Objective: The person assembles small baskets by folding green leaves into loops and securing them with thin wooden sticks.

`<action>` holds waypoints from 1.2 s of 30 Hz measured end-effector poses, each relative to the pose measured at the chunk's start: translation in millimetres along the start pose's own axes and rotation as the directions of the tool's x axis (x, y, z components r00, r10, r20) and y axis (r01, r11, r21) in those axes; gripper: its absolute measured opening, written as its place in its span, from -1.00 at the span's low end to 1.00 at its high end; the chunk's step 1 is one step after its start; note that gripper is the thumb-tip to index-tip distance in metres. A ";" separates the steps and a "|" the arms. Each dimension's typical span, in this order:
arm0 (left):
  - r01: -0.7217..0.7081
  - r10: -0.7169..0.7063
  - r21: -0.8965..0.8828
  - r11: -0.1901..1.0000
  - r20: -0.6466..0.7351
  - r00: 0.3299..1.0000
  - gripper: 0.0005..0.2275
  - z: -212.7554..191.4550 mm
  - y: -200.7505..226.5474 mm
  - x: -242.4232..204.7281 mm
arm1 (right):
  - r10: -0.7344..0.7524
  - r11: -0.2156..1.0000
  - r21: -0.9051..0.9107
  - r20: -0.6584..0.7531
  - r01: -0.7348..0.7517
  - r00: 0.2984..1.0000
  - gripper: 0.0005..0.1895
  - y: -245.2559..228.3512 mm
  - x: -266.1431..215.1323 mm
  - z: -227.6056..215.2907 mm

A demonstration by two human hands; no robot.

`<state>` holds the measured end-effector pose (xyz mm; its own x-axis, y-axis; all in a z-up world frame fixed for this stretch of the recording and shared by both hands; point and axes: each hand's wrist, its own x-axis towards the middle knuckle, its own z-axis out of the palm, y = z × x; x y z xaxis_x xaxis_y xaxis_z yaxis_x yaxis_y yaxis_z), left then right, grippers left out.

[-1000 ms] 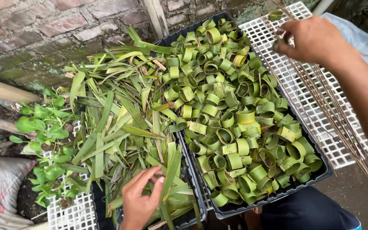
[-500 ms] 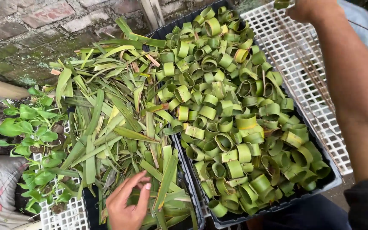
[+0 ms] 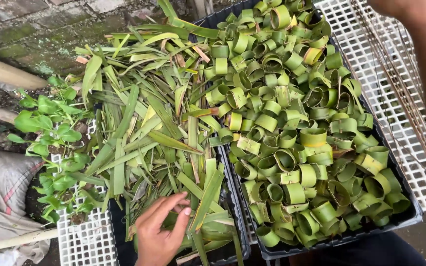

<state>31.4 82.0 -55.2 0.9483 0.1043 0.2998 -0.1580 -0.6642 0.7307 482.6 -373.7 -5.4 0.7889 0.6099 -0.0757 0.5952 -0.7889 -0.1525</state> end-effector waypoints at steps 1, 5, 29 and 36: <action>-0.024 0.024 -0.009 1.000 -0.001 1.000 -0.75 -1.7 1.0 1.3 | -0.026 1.000 -0.001 0.003 0.026 1.000 -0.79 -24.7 -7.3 -12.4; -0.039 0.039 -0.048 0.998 0.002 0.999 -0.74 -4.0 12.7 2.3 | -0.109 0.994 0.001 0.010 0.109 0.994 -0.84 -147.0 -28.3 -34.6; -0.120 0.146 0.158 0.980 -0.164 0.976 -0.80 -12.7 34.3 32.0 | -0.239 0.969 -0.031 -0.384 0.246 0.892 -0.84 -305.8 -211.8 27.1; -0.117 0.106 -0.727 0.677 -0.061 0.993 -0.91 -32.4 40.3 17.4 | -0.247 0.861 0.375 -0.281 0.343 0.927 -0.83 -296.1 -230.4 23.3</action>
<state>32.6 81.0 -0.7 0.9077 0.0784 0.4122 -0.4177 0.0763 0.9054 121.0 -278.9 34.2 0.6276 0.7392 0.2443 0.7258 -0.4420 -0.5272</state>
